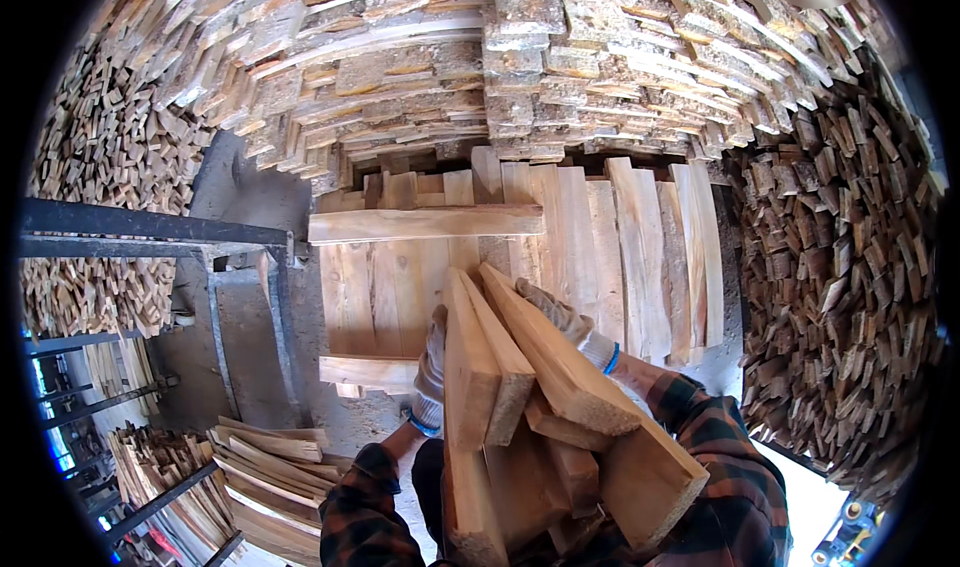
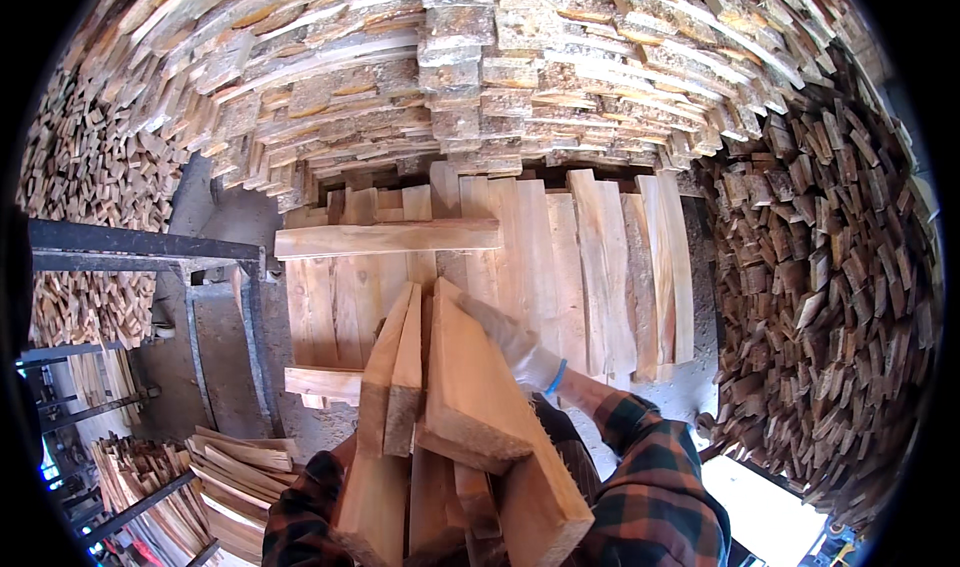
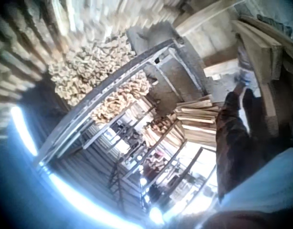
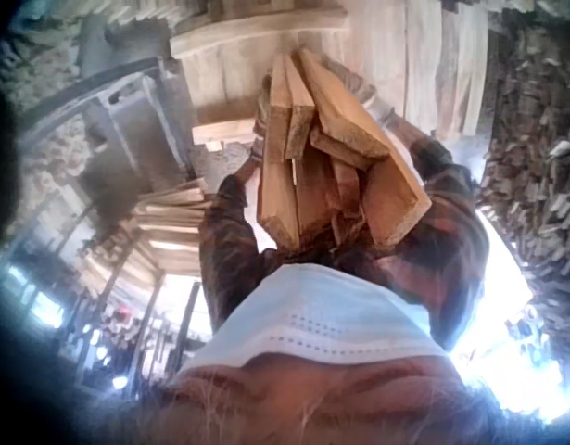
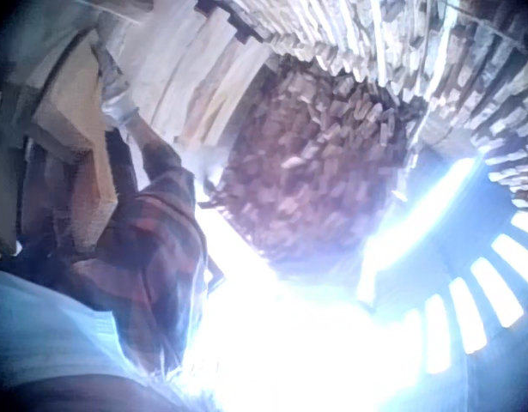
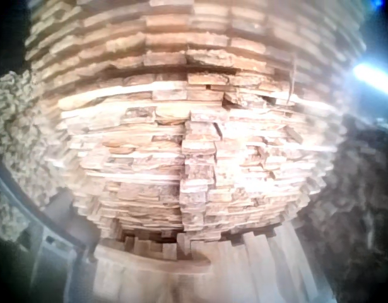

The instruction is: The person repeatedly picks up bundles of wooden planks from a lower pile and stacks them onto a higher metal rack. The worker wears gloves and handles the lumber by hand, arranging the pieces to build up a neat stack on the rack.

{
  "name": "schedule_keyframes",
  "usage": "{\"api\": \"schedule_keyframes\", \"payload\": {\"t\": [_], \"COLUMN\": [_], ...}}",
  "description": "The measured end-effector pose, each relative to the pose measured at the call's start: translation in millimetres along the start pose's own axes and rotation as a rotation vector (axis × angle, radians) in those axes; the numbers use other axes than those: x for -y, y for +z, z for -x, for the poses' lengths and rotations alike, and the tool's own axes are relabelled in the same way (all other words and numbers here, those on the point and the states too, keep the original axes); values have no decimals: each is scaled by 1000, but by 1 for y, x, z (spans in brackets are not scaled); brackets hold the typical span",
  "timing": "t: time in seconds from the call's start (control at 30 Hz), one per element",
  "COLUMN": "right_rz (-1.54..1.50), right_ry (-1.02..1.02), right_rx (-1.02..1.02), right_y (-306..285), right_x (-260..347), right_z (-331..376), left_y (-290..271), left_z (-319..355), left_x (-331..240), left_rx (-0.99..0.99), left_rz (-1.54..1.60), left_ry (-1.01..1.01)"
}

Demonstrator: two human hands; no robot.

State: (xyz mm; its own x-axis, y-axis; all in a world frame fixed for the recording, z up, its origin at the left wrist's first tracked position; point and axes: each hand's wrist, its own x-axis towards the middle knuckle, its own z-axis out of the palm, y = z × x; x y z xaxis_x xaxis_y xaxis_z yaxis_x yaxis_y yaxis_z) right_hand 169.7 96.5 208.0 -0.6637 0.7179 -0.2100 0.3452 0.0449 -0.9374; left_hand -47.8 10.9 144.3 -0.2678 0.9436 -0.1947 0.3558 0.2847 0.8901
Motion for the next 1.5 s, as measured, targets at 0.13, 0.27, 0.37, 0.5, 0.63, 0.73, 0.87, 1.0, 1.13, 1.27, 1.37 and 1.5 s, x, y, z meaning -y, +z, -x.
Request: {"api": "schedule_keyframes", "payload": {"t": [0.13,0.27,0.37,0.5,0.63,0.73,0.87,1.0,1.13,1.27,1.37,1.5], "right_rz": [84,51,44,111,114,-2,-404,-353,-131,-78,22,130], "right_ry": [84,89,120,181,218,232,194,52,22,141,313,400], "right_rx": [-116,-128,-147,-228,-208,-226,-232,-50,56,284,505,395], "right_y": [-18,4,19,-10,-2,2,-6,7,29,65,61,86], "right_x": [-10,-22,-27,-31,-42,-42,-24,0,22,4,10,-48], "right_z": [18,-2,-9,-6,-43,-62,-72,-90,-80,-68,-90,-103], "left_y": [31,11,6,42,28,1,-25,-74,-98,-135,-137,-85], "left_z": [37,34,30,6,-31,-51,-58,-31,8,18,12,-51], "left_x": [15,25,28,21,10,1,-19,-64,-114,-102,-10,137], "left_rx": [85,93,96,42,-216,-198,-116,-177,-289,-135,-61,-138], "left_rz": [91,26,16,112,137,302,388,327,368,153,167,-127], "left_ry": [-7,-31,-15,62,95,-13,-83,108,-109,-354,-355,-264]}}
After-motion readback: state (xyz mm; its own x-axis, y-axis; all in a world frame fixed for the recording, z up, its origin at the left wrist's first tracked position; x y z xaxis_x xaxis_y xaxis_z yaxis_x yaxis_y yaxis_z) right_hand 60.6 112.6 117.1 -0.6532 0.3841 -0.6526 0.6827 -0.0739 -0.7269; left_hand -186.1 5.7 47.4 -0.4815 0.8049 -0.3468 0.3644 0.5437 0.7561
